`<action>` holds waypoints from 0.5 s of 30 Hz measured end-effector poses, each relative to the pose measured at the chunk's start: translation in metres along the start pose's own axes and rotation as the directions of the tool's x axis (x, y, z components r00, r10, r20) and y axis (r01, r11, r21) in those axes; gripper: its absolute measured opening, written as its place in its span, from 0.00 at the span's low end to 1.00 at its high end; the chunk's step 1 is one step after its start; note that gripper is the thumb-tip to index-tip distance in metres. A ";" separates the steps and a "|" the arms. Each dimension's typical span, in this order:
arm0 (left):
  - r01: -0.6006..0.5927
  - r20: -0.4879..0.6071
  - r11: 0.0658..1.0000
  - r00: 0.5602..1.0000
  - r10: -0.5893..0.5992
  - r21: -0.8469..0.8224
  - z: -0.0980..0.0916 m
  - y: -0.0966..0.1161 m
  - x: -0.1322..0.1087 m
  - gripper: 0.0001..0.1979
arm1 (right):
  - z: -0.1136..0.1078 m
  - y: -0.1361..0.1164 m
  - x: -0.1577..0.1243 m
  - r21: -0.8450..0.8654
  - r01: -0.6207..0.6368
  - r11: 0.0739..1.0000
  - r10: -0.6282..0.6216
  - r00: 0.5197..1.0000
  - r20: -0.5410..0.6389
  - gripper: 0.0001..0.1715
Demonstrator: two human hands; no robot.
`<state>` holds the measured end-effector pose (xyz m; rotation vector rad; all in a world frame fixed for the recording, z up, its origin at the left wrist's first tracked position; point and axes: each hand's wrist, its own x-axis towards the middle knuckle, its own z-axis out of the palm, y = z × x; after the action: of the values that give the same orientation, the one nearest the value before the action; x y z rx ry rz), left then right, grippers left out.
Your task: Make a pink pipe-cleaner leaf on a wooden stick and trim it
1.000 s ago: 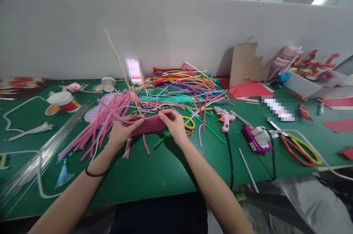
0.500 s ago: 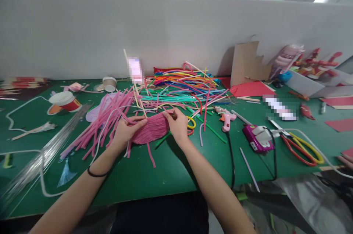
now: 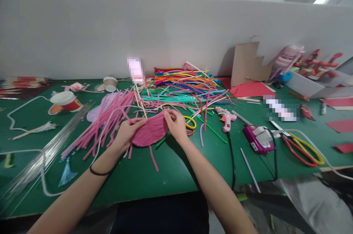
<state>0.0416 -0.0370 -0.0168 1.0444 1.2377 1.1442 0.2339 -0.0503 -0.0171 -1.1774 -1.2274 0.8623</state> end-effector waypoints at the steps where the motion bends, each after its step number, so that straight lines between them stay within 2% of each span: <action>1: 0.000 -0.005 1.000 1.000 0.000 -0.023 0.000 0.001 0.000 0.21 | 0.001 0.001 0.000 0.085 -0.058 0.995 0.056 0.998 0.021 0.21; 4: -0.012 -0.028 0.996 1.000 0.010 -0.093 0.002 0.003 -0.002 0.23 | 0.007 0.004 -0.002 0.198 -0.163 0.967 0.138 0.982 0.132 0.24; 7: -0.004 0.004 0.990 1.000 0.004 -0.140 0.004 0.009 -0.005 0.22 | 0.008 0.001 -0.004 0.177 -0.141 0.974 0.109 0.978 0.179 0.23; 9: 0.047 0.114 0.991 0.993 -0.032 -0.128 0.003 0.016 -0.008 0.22 | 0.005 -0.004 -0.002 0.138 -0.085 0.987 0.071 0.992 0.103 0.21; 12: 0.126 0.303 0.992 0.946 -0.116 -0.014 -0.007 0.028 -0.011 0.23 | -0.009 -0.014 0.004 0.068 0.024 0.997 -0.019 0.996 -0.085 0.20; 13: 0.113 0.317 0.993 0.941 -0.118 0.036 -0.013 0.034 -0.011 0.22 | -0.015 -0.017 0.007 0.047 0.059 0.997 -0.052 0.989 -0.140 0.20; 15: 0.006 0.236 0.975 0.970 -0.060 0.223 -0.026 0.048 -0.012 0.21 | -0.028 -0.023 0.013 0.006 0.115 0.993 -0.111 0.970 -0.218 0.20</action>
<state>0.0129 -0.0424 0.0310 1.2840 1.1996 0.8374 0.2611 -0.0485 0.0100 -1.1429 -1.0933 0.6407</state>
